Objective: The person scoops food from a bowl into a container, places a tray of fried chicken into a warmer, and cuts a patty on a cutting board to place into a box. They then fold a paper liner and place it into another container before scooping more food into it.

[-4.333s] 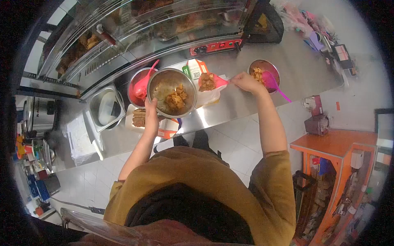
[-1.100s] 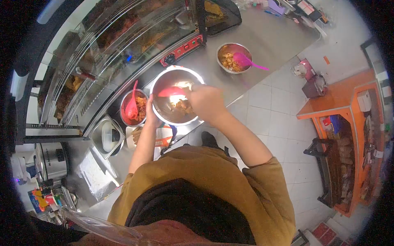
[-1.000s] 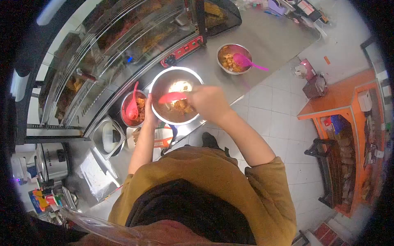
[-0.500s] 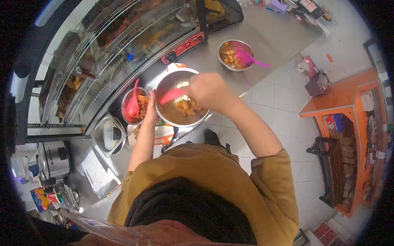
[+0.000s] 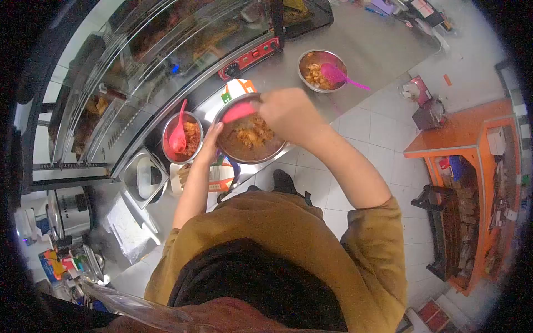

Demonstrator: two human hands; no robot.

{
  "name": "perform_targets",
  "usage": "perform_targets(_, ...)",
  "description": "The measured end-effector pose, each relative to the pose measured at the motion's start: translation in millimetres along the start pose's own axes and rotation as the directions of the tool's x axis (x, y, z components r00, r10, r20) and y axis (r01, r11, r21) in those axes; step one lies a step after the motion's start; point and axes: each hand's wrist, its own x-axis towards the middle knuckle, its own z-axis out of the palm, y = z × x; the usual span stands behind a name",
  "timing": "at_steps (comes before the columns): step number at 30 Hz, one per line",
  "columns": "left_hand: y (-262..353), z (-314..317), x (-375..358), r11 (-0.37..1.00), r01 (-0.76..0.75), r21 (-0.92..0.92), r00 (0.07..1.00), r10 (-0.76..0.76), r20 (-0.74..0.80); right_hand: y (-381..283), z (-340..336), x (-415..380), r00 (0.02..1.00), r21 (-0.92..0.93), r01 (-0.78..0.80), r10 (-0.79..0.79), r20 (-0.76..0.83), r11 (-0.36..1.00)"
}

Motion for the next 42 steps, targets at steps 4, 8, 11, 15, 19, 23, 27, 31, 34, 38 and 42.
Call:
perform_targets(4, 2.1, -3.0, 8.0, 0.979, -0.166, 0.122, 0.985, 0.171, -0.033, -12.6, 19.9, 3.7, 0.993, -0.075, 0.109, -0.106, 0.043, 0.991)
perform_targets(8, 10.0, 0.9, 12.0, 0.926, -0.317, 0.202, 0.929, 0.346, -0.127, -1.8, 31.6, 0.9, 0.996, -0.09, 0.059, -0.053, 0.067, 0.994)
perform_targets(11, 1.9, 1.0, 14.3, 0.858, -0.375, 0.352, 0.865, 0.46, -0.201, 4.3, 31.6, 1.8, 0.987, -0.098, -0.135, 0.124, -0.105, 0.986)
perform_targets(15, -5.1, 5.4, 15.7, 0.732, -0.384, 0.564, 0.773, 0.588, -0.237, -13.0, 74.0, -19.2, 0.918, -0.067, -0.396, 0.396, -0.022, 0.916)
perform_targets(19, -18.9, 12.6, 13.9, 0.698, -0.356, 0.622, 0.741, 0.616, -0.267, -22.5, 88.4, -29.4, 0.8, 0.093, -0.576, 0.538, 0.266, 0.812)
perform_targets(23, -24.6, 18.0, 10.4, 0.647, -0.372, 0.665, 0.749, 0.632, -0.197, -26.9, 104.4, -54.4, 0.85, 0.176, -0.524, 0.498, 0.173, 0.833)
perform_targets(27, -29.5, 23.6, 7.7, 0.567, -0.41, 0.714, 0.721, 0.681, -0.127, -25.3, 105.2, -77.3, 0.908, 0.088, -0.418, 0.419, 0.011, 0.904)
perform_targets(31, -35.1, 19.6, 7.9, 0.508, -0.426, 0.749, 0.685, 0.721, -0.1, -20.1, 108.8, -97.9, 0.927, 0.01, -0.374, 0.374, 0.012, 0.927)
perform_targets(34, -36.4, 15.0, 11.5, 0.468, -0.448, 0.762, 0.642, 0.761, -0.09, -20.1, 111.4, -106.4, 0.917, -0.002, -0.398, 0.398, 0.014, 0.917)
perform_targets(38, -41.1, 10.2, 13.1, 0.447, -0.437, 0.781, 0.62, 0.778, -0.098, -20.8, 107.9, -104.0, 0.88, 0.08, -0.472, 0.474, -0.007, 0.878)
perform_targets(42, -40.8, 12.1, 10.1, 0.486, -0.419, 0.767, 0.645, 0.754, -0.126, -26.9, 102.0, -69.3, 0.869, 0.16, -0.453, 0.474, -0.138, 0.877)
